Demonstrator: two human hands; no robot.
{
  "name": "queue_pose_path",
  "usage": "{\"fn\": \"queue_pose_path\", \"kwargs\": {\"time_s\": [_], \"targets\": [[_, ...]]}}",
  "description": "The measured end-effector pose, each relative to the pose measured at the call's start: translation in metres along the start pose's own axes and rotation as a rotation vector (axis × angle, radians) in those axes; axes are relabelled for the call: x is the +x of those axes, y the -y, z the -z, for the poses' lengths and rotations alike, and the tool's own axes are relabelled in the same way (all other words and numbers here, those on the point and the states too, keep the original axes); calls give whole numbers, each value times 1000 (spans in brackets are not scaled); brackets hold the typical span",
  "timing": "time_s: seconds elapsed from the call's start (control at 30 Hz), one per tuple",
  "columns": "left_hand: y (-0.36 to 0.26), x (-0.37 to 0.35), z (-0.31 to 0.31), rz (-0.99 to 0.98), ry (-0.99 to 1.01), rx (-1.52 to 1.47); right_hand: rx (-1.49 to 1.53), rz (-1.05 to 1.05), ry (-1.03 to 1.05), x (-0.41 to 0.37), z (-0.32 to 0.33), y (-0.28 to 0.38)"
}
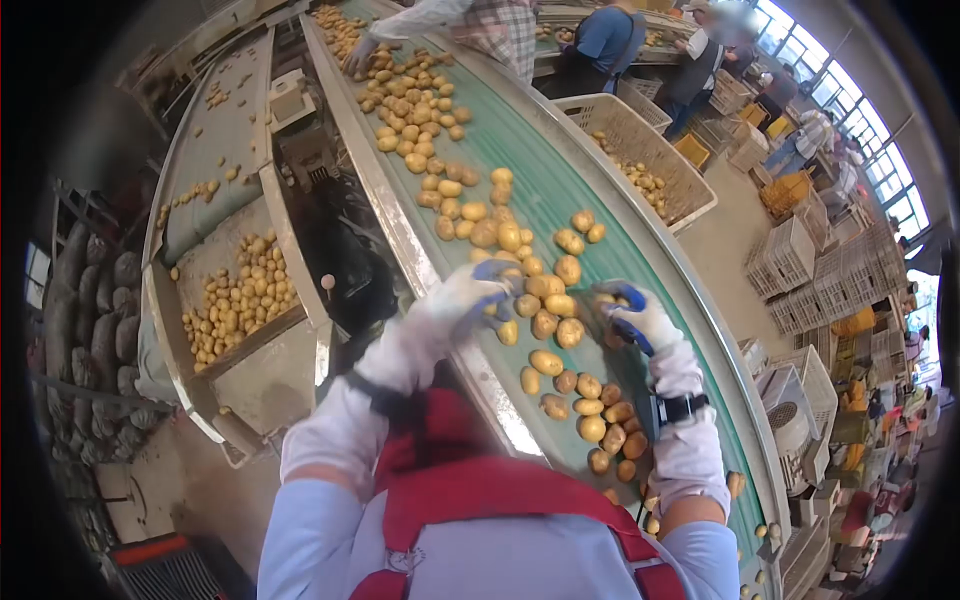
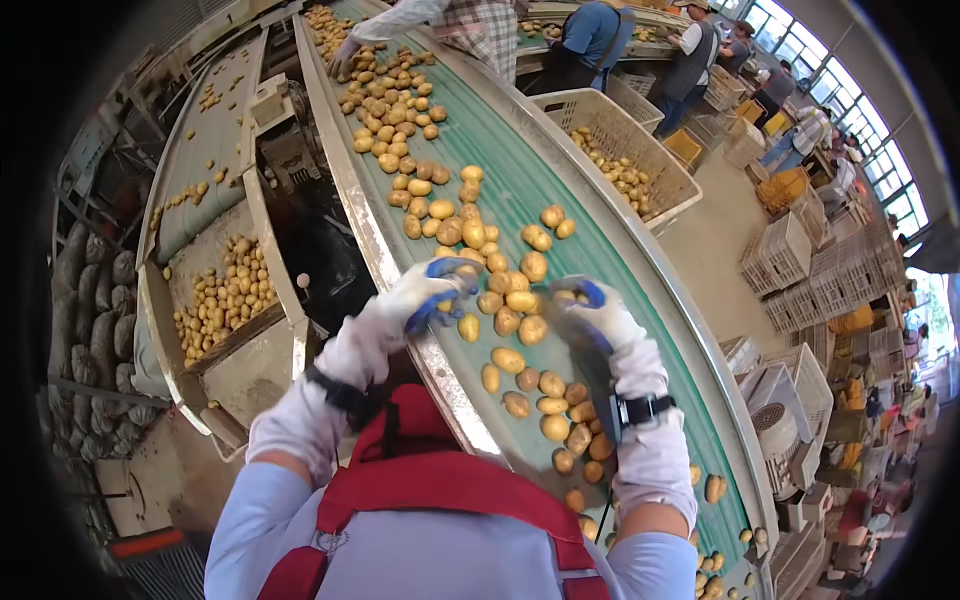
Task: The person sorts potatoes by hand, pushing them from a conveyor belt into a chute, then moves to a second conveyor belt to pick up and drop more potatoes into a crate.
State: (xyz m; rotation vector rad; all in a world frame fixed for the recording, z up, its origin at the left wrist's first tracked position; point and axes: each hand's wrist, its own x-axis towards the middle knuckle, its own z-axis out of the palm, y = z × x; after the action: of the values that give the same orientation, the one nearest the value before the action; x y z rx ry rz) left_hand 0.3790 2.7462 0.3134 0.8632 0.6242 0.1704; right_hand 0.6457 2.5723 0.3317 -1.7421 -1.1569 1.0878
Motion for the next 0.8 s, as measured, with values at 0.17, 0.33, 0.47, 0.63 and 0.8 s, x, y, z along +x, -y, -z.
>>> {"fn": "queue_pose_path", "kwargs": {"time_s": [0.17, 0.33, 0.47, 0.63, 0.8], "targets": [[61, -28, -38, -192, 305, -862, 19, 333, -214, -17, -90, 85], [73, -47, -37, -123, 468, -1213, -393, 633, -41, -16, -112, 100], [65, -64, -47, -208, 40, -468, -583, 136, -121, 23, -62, 56], [72, -116, 24, -161, 214, -1073, -1046, -4, 73, 56, -67, 12], [201, -215, 129, -200, -246, -1076, -1018, -52, 44, 37, -72, -2]]}}
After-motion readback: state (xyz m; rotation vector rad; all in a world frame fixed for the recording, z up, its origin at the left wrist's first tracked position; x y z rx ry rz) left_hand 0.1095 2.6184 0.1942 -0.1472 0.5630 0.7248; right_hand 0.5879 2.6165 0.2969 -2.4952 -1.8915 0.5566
